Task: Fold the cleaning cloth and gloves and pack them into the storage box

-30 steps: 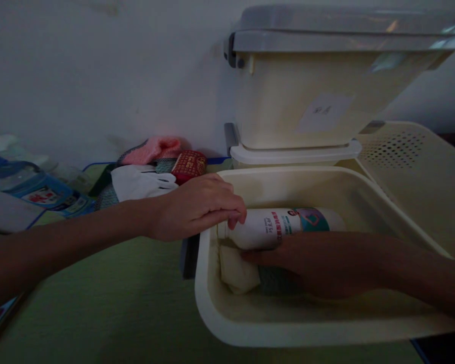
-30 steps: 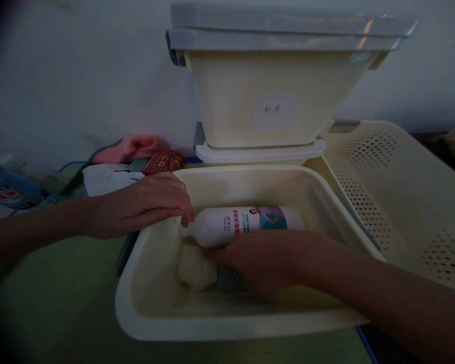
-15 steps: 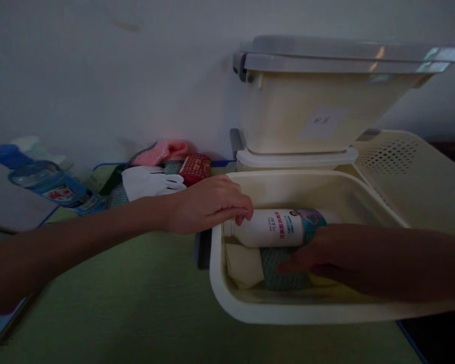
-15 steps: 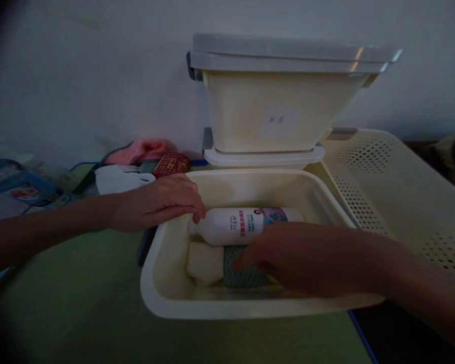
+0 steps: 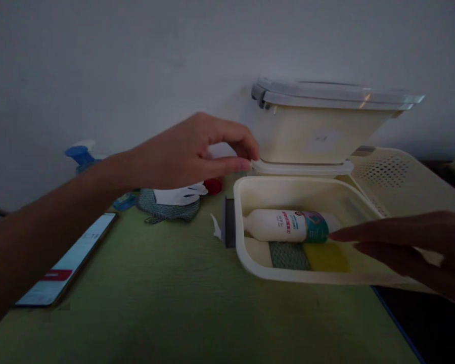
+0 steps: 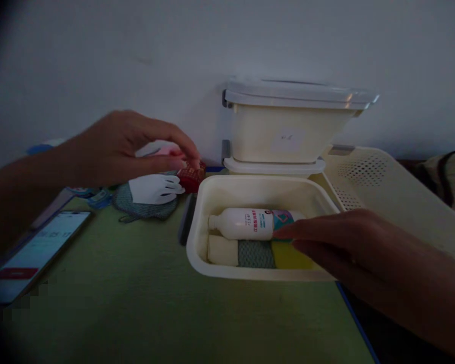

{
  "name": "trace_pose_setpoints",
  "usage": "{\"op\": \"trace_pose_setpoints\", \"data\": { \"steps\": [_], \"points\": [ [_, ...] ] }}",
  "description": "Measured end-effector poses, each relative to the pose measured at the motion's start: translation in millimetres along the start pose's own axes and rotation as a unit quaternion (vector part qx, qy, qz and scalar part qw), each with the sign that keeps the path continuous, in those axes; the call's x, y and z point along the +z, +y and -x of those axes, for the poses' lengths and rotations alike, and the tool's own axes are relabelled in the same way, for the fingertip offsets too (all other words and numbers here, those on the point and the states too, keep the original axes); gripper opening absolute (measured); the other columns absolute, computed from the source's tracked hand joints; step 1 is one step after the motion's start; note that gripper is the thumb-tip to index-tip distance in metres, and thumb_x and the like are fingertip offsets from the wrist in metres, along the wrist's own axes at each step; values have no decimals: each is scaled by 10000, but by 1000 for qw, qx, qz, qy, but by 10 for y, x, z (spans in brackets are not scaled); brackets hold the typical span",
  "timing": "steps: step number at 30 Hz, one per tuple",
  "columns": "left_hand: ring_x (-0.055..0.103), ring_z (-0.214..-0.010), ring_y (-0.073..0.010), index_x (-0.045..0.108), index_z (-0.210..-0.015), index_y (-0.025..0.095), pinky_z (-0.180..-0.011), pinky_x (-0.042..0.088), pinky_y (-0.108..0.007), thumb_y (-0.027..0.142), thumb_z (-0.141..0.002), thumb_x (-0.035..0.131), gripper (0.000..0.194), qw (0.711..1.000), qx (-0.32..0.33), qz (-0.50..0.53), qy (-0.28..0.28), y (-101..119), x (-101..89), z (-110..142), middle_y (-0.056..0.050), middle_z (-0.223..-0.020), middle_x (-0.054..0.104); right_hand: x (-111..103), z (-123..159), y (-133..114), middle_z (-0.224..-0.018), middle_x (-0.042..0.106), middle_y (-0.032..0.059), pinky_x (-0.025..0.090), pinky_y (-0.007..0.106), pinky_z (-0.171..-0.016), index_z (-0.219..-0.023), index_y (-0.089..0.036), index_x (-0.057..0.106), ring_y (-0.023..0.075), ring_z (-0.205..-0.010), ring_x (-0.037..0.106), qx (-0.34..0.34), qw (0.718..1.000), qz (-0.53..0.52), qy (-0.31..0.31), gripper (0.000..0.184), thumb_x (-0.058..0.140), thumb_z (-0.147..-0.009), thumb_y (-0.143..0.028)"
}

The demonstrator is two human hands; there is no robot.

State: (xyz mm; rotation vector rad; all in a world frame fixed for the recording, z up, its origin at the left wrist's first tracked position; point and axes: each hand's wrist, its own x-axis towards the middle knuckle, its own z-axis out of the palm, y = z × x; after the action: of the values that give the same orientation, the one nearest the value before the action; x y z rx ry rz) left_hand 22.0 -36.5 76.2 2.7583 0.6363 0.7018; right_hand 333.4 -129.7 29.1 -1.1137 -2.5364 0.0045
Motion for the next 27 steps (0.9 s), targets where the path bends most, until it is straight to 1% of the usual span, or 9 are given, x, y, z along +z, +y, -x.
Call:
{"op": "trace_pose_setpoints", "data": {
  "steps": [2, 5, 7, 9, 11, 15, 20, 24, 27],
  "points": [
    [607, -831, -91, 618, -968, 102, -745, 443, -222, 316, -870, 459, 284, 997, -20, -31, 67, 106, -125, 177, 33, -868, 623, 94, -1, -260, -692, 680, -7, 436, 269, -425, -1003, -360, 611, 135, -515, 592, -3, 997, 28, 67, 257, 363, -939, -369],
    [614, -799, -87, 622, -931, 111, -774, 448, -228, 309, -886, 469, 254, 989, -53, -77, 118, 188, -120, 486, 32, -838, 639, 341, -70, -705, -637, 647, 26, 429, 280, -506, -1034, -244, 575, 137, -539, 573, -84, 986, 55, 131, 236, 357, -944, -253],
    [626, -811, -116, 629, -910, 152, -771, 470, -240, 299, -890, 469, 219, 986, -58, -110, 112, 166, -14, 695, 15, -869, 666, 566, -149, -966, -586, 619, 13, 387, 283, -488, -993, -186, 570, 118, -477, 522, -134, 983, 51, 110, 235, 340, -944, -191],
    [622, -888, -159, 629, -900, 168, -888, 455, -323, 275, -894, 448, 211, 980, -64, -166, 93, 88, 137, 898, -16, -918, 672, 819, -252, -1165, -504, 555, -22, 309, 281, -434, -870, -173, 584, 102, -414, 458, -157, 983, 30, 91, 252, 344, -919, -115],
    [603, -973, -198, 622, -962, 178, -964, 413, -405, 252, -885, 454, 199, 970, -103, -209, 68, -29, 303, 1094, -39, -970, 669, 1061, -375, -1298, -500, 547, -26, 268, 285, -432, -762, -178, 581, 104, -413, 451, -158, 986, 24, 49, 222, 408, -876, -99],
    [553, -1074, -224, 589, -1026, 152, -953, 436, -409, 231, -876, 453, 217, 966, -170, -184, 70, -328, 625, 1432, -95, -1103, 615, 1390, -671, -1415, -587, 605, -22, 291, 252, -471, -703, -178, 579, 99, -487, 517, -99, 994, -12, -53, 152, 513, -818, -103],
    [392, -1290, -246, 503, -1178, 125, -1065, 339, -428, 200, -831, 498, 354, 949, -267, -121, 119, -700, 987, 1657, -167, -1364, 422, 1635, -1082, -1432, -898, 648, 61, 454, 251, -672, -972, -139, 624, 130, -732, 594, 30, 990, -134, -17, 192, 506, -828, -92],
    [194, -1389, -322, 334, -1359, 148, -1080, 190, -590, 296, -858, 485, 543, 927, -348, -130, 47, -823, 1169, 1707, -176, -1491, 239, 1872, -1305, -1392, -1067, 595, 90, 462, 320, -884, -1062, -139, 588, 169, -1004, 568, 73, 987, -145, 8, 284, 512, -797, -71],
    [234, -1372, -327, 317, -1373, 171, -1055, 165, -633, 341, -893, 412, 518, 925, -354, -139, -2, -811, 1209, 1728, -172, -1477, 275, 2024, -1345, -1349, -1191, 538, 104, 426, 362, -967, -1120, -148, 559, 187, -1136, 505, 84, 989, -120, 17, 338, 501, -795, -75]
  ]
}}
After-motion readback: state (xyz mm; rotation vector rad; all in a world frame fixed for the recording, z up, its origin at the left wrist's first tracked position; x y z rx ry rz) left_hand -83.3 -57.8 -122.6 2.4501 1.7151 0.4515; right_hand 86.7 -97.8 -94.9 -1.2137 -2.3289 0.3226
